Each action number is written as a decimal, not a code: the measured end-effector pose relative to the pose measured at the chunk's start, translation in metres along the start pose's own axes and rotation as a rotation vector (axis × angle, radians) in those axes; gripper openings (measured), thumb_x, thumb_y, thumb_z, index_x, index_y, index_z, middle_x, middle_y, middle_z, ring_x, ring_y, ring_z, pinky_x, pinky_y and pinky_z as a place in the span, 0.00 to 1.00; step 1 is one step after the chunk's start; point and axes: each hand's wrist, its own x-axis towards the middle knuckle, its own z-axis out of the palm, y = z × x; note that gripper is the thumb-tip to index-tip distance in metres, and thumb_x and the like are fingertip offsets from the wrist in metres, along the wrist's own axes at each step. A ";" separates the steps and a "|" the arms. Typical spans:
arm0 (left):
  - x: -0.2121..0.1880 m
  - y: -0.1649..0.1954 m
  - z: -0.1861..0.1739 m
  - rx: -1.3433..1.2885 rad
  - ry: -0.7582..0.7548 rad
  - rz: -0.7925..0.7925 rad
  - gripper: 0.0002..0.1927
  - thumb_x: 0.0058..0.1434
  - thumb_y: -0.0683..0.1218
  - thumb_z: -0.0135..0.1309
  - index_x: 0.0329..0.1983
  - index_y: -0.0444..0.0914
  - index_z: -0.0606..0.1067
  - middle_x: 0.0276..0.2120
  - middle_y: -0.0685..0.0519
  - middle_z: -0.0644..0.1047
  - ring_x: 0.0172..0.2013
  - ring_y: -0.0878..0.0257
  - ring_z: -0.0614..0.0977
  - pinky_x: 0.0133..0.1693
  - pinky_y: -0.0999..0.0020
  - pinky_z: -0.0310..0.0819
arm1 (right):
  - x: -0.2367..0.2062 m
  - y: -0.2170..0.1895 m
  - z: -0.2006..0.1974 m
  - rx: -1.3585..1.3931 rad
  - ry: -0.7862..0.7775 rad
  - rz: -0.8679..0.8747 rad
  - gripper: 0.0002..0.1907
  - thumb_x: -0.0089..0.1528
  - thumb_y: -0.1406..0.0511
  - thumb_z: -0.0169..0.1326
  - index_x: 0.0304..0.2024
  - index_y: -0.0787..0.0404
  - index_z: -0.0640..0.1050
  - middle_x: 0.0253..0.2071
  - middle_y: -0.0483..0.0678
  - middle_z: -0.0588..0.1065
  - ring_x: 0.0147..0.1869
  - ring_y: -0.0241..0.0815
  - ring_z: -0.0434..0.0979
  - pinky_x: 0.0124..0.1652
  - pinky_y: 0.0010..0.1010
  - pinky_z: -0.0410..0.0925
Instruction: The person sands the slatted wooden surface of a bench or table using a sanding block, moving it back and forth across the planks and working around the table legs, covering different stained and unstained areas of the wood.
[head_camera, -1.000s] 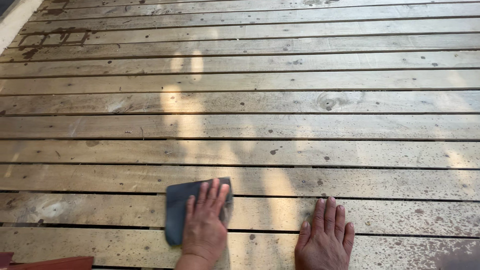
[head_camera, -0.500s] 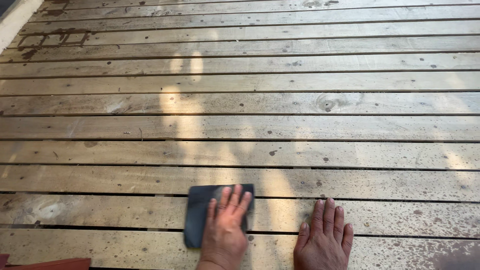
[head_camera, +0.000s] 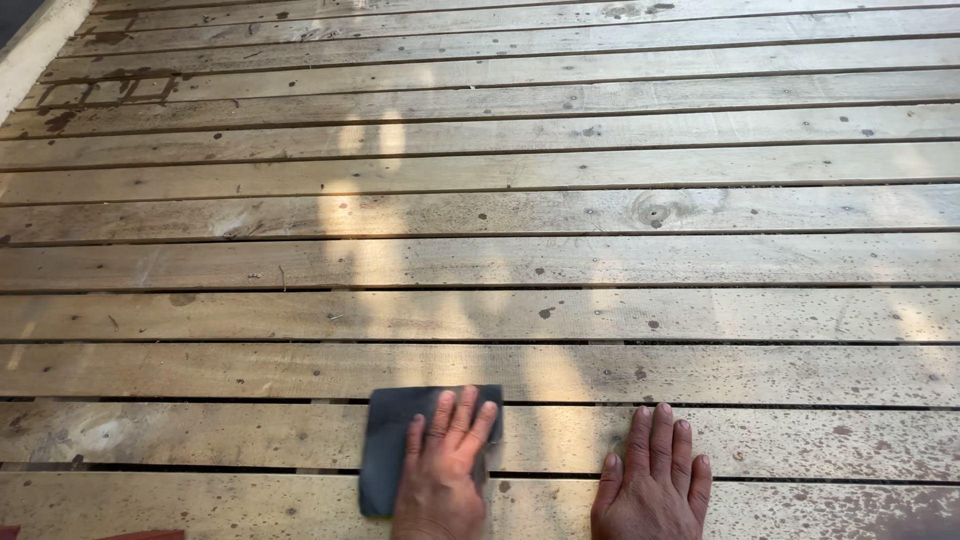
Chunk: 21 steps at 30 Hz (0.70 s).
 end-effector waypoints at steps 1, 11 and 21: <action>-0.001 -0.022 -0.005 0.107 0.243 0.052 0.36 0.62 0.42 0.34 0.76 0.50 0.54 0.77 0.52 0.49 0.75 0.55 0.44 0.69 0.42 0.30 | -0.001 0.001 -0.001 0.000 -0.007 0.003 0.33 0.68 0.49 0.28 0.74 0.52 0.53 0.77 0.48 0.50 0.80 0.49 0.43 0.75 0.50 0.34; -0.021 -0.022 -0.014 0.023 -0.412 -0.499 0.48 0.63 0.52 0.55 0.80 0.56 0.41 0.78 0.59 0.35 0.77 0.58 0.35 0.73 0.45 0.26 | 0.000 -0.005 -0.002 0.021 0.001 0.010 0.34 0.68 0.49 0.28 0.74 0.52 0.52 0.78 0.48 0.49 0.80 0.49 0.43 0.75 0.50 0.34; -0.018 -0.019 -0.017 -0.029 -0.339 -0.488 0.44 0.63 0.48 0.52 0.77 0.56 0.44 0.78 0.60 0.38 0.77 0.59 0.36 0.73 0.44 0.25 | 0.002 -0.002 0.002 -0.010 -0.021 0.003 0.34 0.67 0.50 0.28 0.73 0.53 0.53 0.77 0.49 0.49 0.80 0.49 0.43 0.74 0.51 0.34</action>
